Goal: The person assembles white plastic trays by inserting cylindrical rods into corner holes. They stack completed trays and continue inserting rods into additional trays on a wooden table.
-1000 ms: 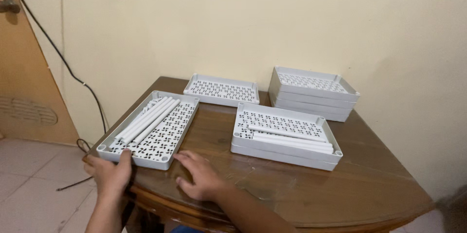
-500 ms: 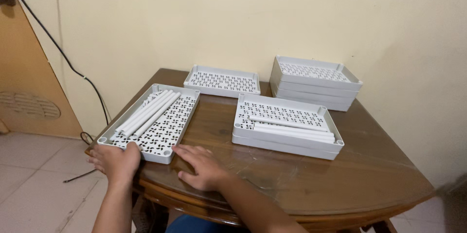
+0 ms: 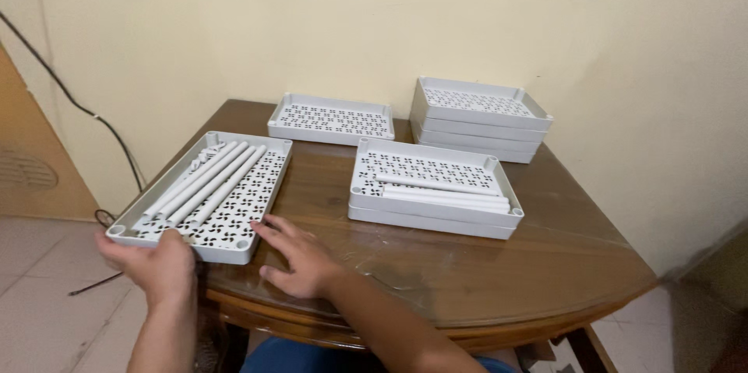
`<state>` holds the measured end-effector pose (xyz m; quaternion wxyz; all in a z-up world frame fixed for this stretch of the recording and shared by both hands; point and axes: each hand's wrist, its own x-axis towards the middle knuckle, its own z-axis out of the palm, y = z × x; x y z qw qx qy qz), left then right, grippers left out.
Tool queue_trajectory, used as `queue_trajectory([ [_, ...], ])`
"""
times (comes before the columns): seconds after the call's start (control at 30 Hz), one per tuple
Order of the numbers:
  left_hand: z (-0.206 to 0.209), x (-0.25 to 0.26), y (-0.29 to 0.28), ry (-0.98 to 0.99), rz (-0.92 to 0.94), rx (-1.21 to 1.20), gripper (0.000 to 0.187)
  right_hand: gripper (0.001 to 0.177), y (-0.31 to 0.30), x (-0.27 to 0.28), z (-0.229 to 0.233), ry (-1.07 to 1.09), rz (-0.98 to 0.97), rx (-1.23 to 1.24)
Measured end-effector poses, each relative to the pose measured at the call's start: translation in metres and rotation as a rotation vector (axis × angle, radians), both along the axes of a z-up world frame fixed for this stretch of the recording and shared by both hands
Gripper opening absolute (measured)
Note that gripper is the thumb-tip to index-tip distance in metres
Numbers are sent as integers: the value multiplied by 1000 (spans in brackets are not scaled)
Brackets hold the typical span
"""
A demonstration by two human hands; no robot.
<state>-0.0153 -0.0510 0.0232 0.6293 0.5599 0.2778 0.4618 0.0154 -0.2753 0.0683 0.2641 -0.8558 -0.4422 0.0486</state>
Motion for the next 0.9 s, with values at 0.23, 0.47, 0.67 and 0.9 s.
queue_trajectory([
  [0.23, -46, 28, 27, -447, 24, 11, 97, 70, -7, 0, -14, -55, 145, 271],
  [0.47, -73, 43, 52, -728, -126, -109, 63, 66, -9, 3, -21, -156, 150, 384],
  [0.67, -32, 49, 44, -578, -71, -265, 52, 65, -22, 22, 11, -190, 28, 427],
  [0.9, 48, 38, -5, -433, -135, -155, 77, 56, -83, 70, 67, -97, -369, 499],
])
